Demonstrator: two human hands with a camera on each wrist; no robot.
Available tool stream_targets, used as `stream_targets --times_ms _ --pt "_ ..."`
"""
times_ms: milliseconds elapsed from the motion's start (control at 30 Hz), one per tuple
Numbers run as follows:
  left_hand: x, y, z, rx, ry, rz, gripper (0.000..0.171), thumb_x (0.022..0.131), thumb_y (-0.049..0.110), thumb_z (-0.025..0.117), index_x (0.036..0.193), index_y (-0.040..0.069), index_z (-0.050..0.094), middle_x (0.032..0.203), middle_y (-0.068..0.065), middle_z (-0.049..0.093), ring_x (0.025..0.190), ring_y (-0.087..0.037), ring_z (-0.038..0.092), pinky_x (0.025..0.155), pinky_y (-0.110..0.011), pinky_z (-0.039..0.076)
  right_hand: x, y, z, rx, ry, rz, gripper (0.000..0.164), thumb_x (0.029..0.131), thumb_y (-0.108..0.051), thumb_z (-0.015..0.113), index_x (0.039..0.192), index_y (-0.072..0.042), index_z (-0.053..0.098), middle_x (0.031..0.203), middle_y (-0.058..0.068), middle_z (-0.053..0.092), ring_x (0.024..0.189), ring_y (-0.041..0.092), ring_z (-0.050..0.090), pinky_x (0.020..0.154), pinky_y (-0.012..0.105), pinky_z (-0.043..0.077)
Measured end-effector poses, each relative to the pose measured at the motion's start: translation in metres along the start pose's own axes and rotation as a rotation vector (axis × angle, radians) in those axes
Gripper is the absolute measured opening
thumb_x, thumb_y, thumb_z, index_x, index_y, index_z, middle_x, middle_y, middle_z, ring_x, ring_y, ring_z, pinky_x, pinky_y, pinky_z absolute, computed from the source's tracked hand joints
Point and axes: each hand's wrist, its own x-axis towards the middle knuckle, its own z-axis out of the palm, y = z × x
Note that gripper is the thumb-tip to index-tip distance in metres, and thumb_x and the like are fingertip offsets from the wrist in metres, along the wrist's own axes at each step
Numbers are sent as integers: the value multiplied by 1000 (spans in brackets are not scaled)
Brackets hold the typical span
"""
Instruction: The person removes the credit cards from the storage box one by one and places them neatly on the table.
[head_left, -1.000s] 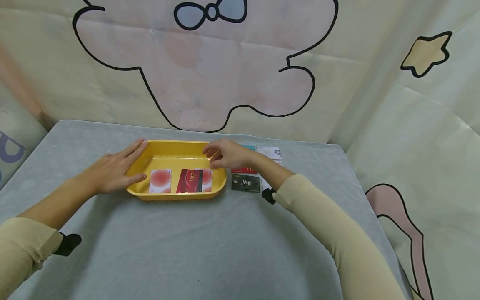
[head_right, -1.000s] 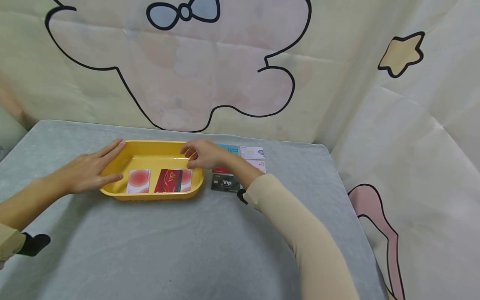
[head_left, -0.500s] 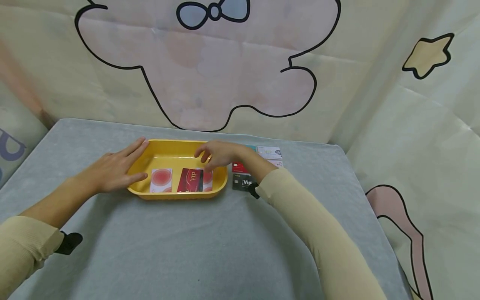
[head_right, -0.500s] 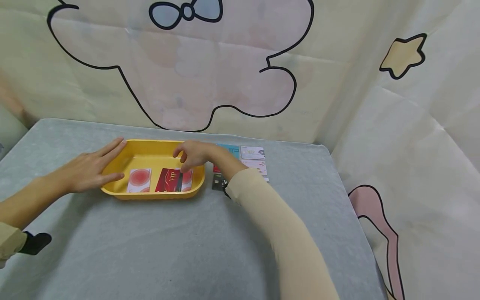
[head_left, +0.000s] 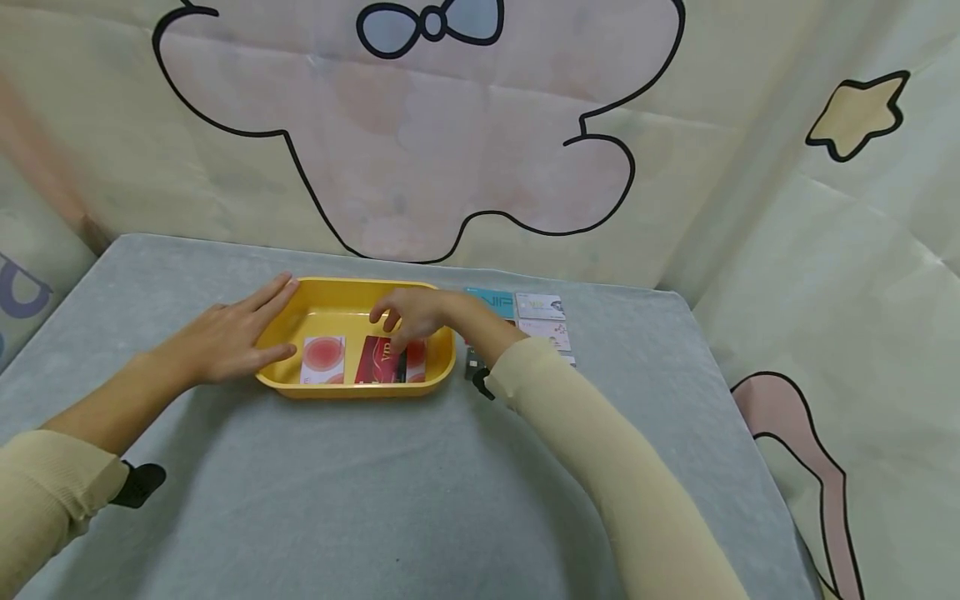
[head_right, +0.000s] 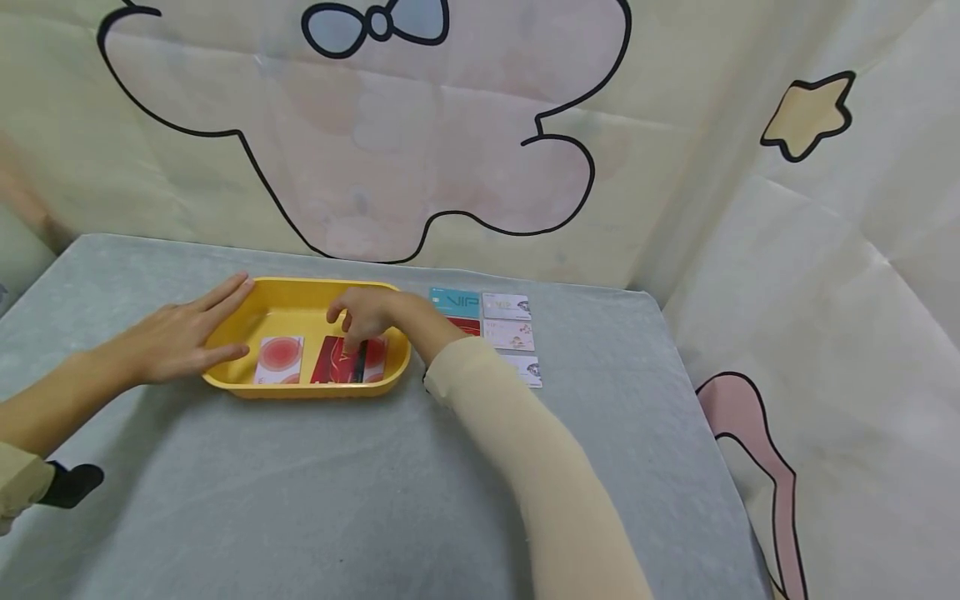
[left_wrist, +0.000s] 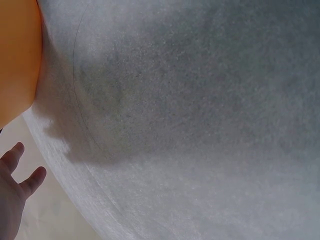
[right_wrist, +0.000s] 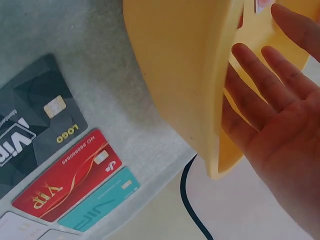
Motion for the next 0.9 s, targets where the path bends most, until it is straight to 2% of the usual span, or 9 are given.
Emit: stream_targets --times_ms 400,733,900 --pt "-1 -1 0 -4 14 11 91 96 49 56 160 5 7 165 -19 9 133 -49 44 96 -70 39 7 3 3 19 -12 -6 58 90 -13 72 143 -9 49 138 10 56 122 18 51 95 26 50" --pt "-1 1 0 -10 7 4 92 95 49 56 160 6 7 165 -19 9 134 -49 42 97 -71 38 8 5 7 33 18 4 56 89 -15 74 140 -12 53 135 6 58 115 15 54 89 20 52" --pt "-1 1 -1 -10 4 -1 92 95 48 56 160 6 6 165 -19 8 134 -50 41 97 -71 37 8 4 8 38 7 8 54 90 -15 73 140 -11 53 134 6 58 115 15 53 90 21 52"
